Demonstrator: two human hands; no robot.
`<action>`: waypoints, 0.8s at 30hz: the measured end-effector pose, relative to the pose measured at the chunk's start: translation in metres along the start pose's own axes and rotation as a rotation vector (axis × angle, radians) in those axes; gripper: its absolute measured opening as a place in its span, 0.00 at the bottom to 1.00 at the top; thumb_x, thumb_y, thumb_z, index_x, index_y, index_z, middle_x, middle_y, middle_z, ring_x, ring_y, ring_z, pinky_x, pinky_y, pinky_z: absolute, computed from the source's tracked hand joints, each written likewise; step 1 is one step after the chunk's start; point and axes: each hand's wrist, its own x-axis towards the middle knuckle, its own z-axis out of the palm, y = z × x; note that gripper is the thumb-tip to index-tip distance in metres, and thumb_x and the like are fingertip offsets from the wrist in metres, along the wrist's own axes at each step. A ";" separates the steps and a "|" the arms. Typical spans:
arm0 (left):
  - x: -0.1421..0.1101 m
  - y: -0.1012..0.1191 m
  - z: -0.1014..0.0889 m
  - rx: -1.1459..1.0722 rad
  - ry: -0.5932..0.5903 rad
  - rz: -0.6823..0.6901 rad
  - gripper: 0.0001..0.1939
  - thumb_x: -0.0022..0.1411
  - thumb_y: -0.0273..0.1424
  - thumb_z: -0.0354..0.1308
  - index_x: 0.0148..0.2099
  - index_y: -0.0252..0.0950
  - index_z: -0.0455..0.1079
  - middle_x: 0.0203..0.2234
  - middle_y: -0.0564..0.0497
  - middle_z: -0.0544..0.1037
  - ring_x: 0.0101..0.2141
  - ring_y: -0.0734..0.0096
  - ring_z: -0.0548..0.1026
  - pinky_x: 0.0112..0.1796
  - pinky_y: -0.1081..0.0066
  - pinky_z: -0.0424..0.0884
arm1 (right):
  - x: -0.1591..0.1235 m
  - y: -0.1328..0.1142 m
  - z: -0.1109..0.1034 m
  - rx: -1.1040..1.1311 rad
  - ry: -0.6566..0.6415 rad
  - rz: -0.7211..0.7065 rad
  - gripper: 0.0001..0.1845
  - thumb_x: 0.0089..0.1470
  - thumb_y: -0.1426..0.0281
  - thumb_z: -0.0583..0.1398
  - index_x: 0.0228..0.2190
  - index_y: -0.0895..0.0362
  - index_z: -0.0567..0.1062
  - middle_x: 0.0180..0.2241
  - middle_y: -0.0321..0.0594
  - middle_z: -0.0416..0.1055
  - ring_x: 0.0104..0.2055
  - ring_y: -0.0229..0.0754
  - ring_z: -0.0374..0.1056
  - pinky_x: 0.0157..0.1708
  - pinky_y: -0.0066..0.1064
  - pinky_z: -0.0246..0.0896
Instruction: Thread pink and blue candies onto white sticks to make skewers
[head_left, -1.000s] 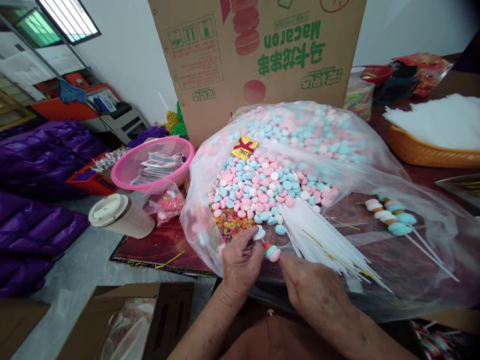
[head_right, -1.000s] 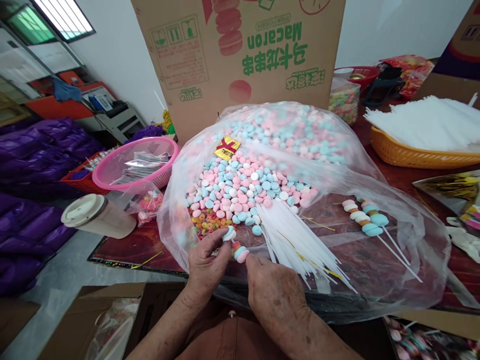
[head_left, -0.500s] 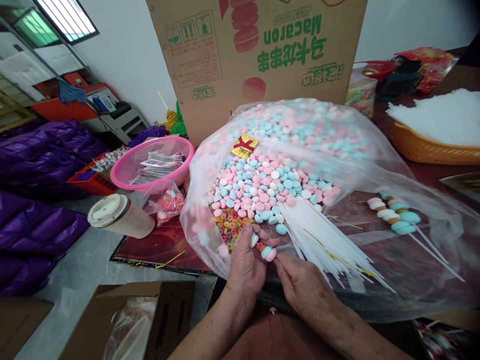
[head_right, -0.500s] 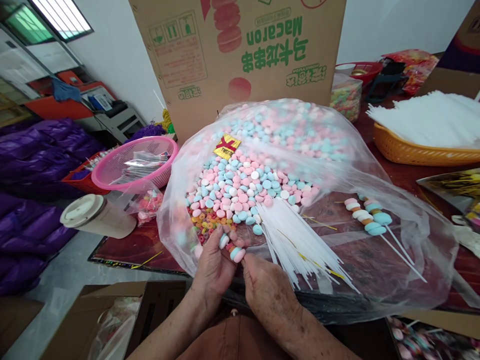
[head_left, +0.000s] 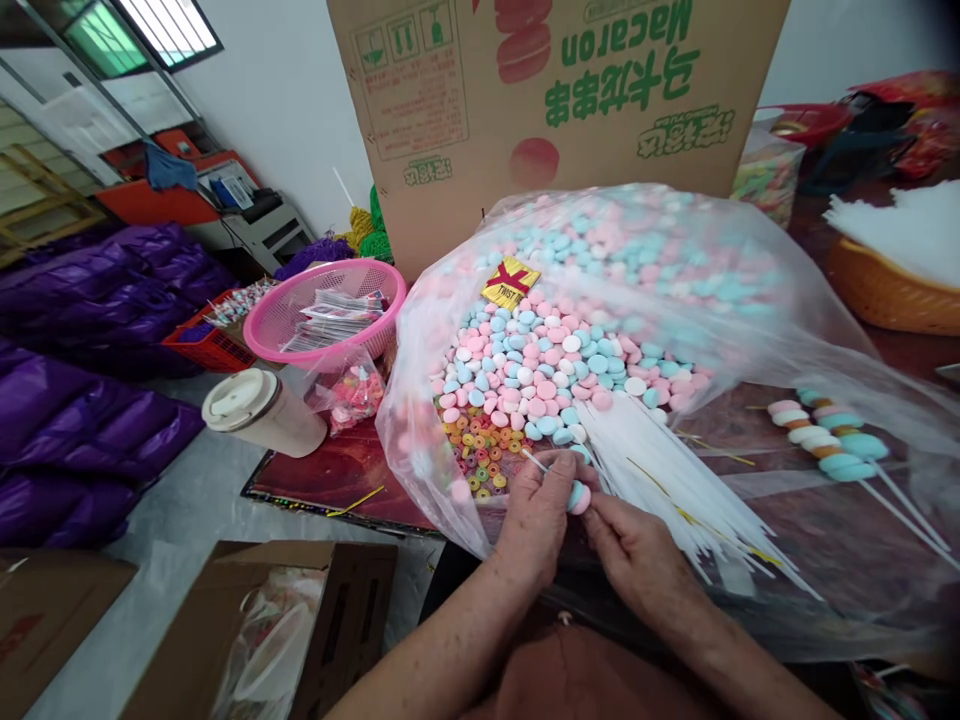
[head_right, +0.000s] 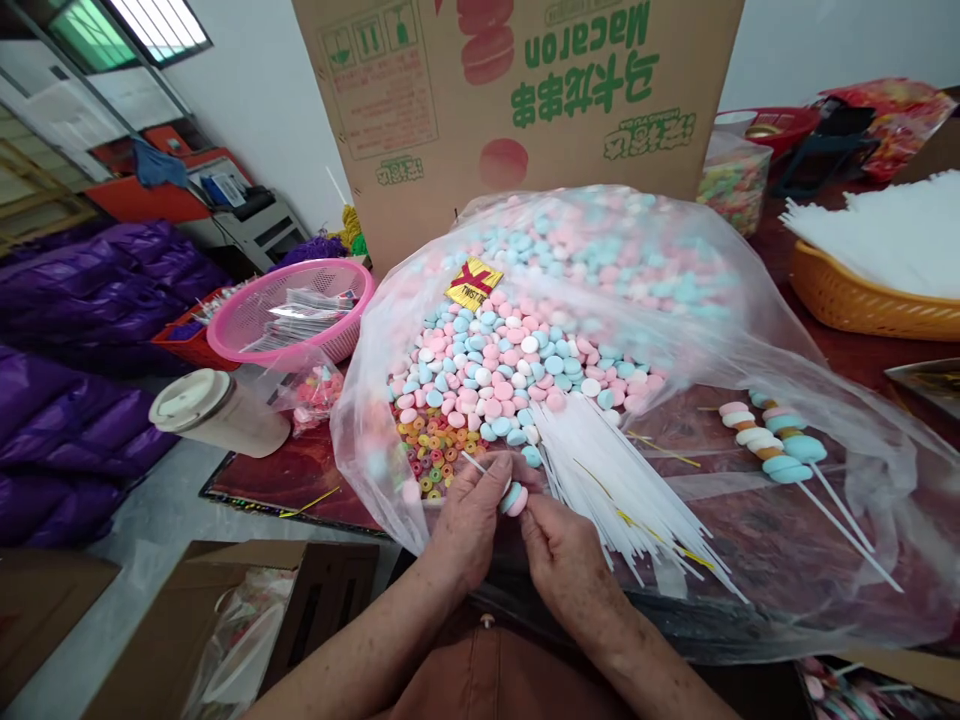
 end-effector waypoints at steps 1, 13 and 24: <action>0.003 0.006 -0.007 0.102 0.034 0.045 0.16 0.53 0.39 0.58 0.41 0.35 0.67 0.31 0.48 0.76 0.33 0.69 0.73 0.36 0.70 0.67 | 0.001 0.001 -0.002 0.023 0.008 0.033 0.18 0.56 0.63 0.47 0.20 0.55 0.65 0.16 0.34 0.62 0.20 0.36 0.58 0.21 0.25 0.53; 0.035 0.022 -0.038 1.796 -0.057 0.350 0.11 0.58 0.27 0.47 0.36 0.38 0.71 0.35 0.46 0.73 0.34 0.65 0.70 0.34 0.69 0.65 | -0.005 0.009 -0.011 -0.252 -0.066 0.091 0.18 0.57 0.63 0.46 0.21 0.55 0.66 0.17 0.35 0.64 0.20 0.37 0.57 0.21 0.27 0.48; 0.038 0.023 -0.048 1.361 0.051 0.385 0.09 0.57 0.30 0.49 0.34 0.37 0.71 0.32 0.46 0.75 0.35 0.65 0.72 0.35 0.68 0.68 | -0.005 0.009 -0.017 -0.358 -0.068 0.098 0.18 0.56 0.65 0.45 0.22 0.55 0.68 0.19 0.37 0.68 0.19 0.38 0.59 0.21 0.27 0.47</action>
